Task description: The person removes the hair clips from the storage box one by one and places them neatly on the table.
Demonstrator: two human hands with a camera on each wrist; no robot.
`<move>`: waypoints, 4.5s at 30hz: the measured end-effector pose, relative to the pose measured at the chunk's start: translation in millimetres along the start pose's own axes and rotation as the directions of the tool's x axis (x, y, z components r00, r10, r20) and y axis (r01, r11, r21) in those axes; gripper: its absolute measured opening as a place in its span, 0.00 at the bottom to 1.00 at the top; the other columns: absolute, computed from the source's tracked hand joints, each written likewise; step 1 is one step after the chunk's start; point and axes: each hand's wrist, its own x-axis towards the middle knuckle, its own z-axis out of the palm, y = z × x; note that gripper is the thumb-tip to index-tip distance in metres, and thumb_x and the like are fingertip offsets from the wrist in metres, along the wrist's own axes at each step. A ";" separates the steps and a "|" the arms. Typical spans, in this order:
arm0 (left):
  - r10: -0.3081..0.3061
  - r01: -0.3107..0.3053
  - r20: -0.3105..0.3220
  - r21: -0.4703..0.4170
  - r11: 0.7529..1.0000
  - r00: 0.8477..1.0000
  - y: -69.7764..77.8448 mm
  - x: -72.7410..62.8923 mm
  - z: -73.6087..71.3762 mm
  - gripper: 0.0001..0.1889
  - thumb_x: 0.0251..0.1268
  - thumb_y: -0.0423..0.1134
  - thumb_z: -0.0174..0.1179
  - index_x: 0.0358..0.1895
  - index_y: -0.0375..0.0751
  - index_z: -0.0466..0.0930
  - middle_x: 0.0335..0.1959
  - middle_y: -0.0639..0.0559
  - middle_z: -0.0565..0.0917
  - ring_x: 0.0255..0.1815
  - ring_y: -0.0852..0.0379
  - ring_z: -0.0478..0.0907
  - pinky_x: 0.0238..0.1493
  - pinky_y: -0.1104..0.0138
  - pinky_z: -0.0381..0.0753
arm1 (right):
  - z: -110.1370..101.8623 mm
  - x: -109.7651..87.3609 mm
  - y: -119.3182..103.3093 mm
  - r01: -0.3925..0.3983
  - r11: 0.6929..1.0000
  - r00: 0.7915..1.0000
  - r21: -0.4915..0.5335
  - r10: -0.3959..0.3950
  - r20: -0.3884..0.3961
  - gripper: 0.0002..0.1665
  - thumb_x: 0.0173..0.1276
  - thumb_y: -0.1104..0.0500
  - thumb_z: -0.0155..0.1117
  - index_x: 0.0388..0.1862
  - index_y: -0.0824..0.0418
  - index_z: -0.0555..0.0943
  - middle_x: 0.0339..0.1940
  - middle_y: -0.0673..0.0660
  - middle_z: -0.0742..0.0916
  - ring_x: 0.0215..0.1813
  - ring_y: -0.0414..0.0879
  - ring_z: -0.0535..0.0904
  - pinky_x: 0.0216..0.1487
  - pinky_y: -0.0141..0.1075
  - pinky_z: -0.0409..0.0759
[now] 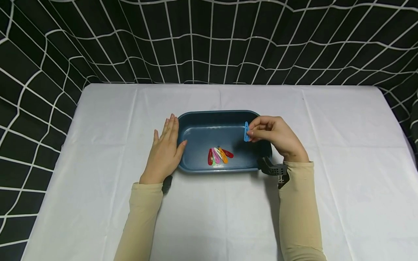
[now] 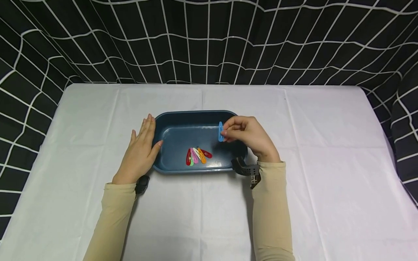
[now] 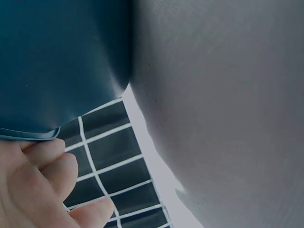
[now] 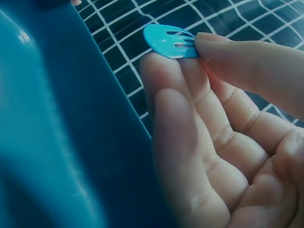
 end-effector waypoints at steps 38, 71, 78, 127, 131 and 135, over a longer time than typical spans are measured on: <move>-0.009 0.009 0.006 -0.002 1.000 1.000 1.9 0.0 -0.7 0.34 0.74 0.46 0.46 0.74 0.32 0.45 0.76 0.43 0.44 0.76 0.47 0.41 0.67 0.40 0.42 | -28.3 -14.7 4.3 0.050 0.990 0.993 0.129 -0.036 -0.109 0.03 0.61 0.73 0.62 0.31 0.69 0.82 0.24 0.56 0.86 0.26 0.45 0.83 0.33 0.33 0.81; -0.006 0.006 -0.002 -0.005 1.000 1.000 1.9 -0.5 -0.7 0.35 0.73 0.46 0.46 0.74 0.32 0.44 0.76 0.44 0.44 0.76 0.47 0.42 0.67 0.41 0.42 | -57.0 -23.6 27.5 -0.014 0.977 0.960 0.214 0.073 -0.271 0.08 0.62 0.74 0.60 0.30 0.65 0.83 0.28 0.54 0.86 0.29 0.42 0.83 0.33 0.31 0.81; -0.006 0.006 0.000 0.000 1.000 1.000 2.0 -0.6 -0.6 0.34 0.74 0.47 0.45 0.74 0.32 0.44 0.76 0.43 0.44 0.76 0.47 0.42 0.67 0.41 0.43 | -63.3 -24.8 39.0 -0.049 0.970 0.951 0.239 0.118 -0.285 0.08 0.63 0.74 0.61 0.30 0.65 0.83 0.27 0.54 0.86 0.28 0.42 0.83 0.32 0.29 0.81; -0.011 0.011 0.013 -0.013 1.000 1.000 3.2 -0.8 -1.6 0.35 0.74 0.46 0.45 0.74 0.31 0.43 0.76 0.43 0.43 0.76 0.47 0.42 0.67 0.40 0.43 | -53.4 -15.8 48.6 -0.429 0.715 0.829 -0.552 0.069 -0.555 0.13 0.59 0.58 0.69 0.32 0.69 0.87 0.16 0.46 0.84 0.24 0.34 0.72 0.29 0.31 0.67; -0.010 0.010 0.011 -0.020 1.000 1.000 3.0 -1.0 -1.4 0.35 0.73 0.46 0.46 0.74 0.31 0.43 0.76 0.43 0.43 0.76 0.47 0.41 0.67 0.40 0.42 | -53.8 -16.3 48.6 -0.428 0.712 0.830 -0.557 0.064 -0.555 0.13 0.58 0.58 0.69 0.33 0.68 0.87 0.15 0.46 0.84 0.24 0.34 0.72 0.28 0.30 0.67; -0.008 0.009 0.012 -0.017 1.000 1.000 2.8 -1.1 -1.3 0.35 0.74 0.47 0.45 0.74 0.32 0.43 0.76 0.43 0.43 0.76 0.47 0.41 0.67 0.41 0.42 | -56.3 -18.3 48.4 -0.436 0.731 0.829 -0.525 0.098 -0.551 0.14 0.59 0.57 0.68 0.35 0.69 0.87 0.14 0.43 0.83 0.22 0.31 0.73 0.27 0.28 0.68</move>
